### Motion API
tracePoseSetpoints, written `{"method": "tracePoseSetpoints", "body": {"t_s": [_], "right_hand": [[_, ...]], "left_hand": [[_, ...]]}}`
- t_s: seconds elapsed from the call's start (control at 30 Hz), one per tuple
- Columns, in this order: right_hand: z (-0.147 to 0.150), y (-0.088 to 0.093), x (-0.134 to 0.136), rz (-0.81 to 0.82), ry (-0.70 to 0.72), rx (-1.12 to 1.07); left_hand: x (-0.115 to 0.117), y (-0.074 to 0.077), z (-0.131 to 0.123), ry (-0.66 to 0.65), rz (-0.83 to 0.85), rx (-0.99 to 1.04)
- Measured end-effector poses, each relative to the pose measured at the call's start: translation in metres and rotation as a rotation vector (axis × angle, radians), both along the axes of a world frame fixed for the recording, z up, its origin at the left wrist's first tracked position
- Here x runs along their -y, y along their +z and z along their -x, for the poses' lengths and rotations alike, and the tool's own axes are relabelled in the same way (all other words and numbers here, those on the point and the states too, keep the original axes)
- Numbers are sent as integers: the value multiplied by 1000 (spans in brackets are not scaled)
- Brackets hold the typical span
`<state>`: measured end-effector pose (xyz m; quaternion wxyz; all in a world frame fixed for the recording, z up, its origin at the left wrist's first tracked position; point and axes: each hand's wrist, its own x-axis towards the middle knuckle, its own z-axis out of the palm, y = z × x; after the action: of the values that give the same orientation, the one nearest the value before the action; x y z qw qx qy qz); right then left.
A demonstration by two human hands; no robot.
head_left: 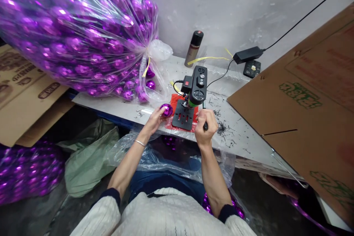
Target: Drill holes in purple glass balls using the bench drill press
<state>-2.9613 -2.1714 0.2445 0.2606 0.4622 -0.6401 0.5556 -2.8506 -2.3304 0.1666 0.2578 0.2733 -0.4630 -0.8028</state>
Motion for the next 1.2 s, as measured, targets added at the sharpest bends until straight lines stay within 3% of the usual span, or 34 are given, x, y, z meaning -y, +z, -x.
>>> {"method": "tracePoseSetpoints", "body": {"t_s": [0.1, 0.2, 0.33, 0.6, 0.87, 1.2], "right_hand": [[0, 0, 0, -8, -3, -5], [1, 0, -1, -6, 3, -9], [1, 0, -1, -13, 5, -23], [1, -2, -3, -27, -3, -24], [2, -3, -4, -32, 6, -34], [2, -2, -4, -30, 7, -9]], "left_hand": [[-19, -15, 14, 49, 255, 45], [-27, -26, 28, 4, 516, 131], [-28, -30, 40, -22, 857, 281], [-27, -26, 57, -30, 1166, 301], [-34, -36, 50, -61, 1332, 212], [-34, -35, 54, -81, 1262, 292]]}}
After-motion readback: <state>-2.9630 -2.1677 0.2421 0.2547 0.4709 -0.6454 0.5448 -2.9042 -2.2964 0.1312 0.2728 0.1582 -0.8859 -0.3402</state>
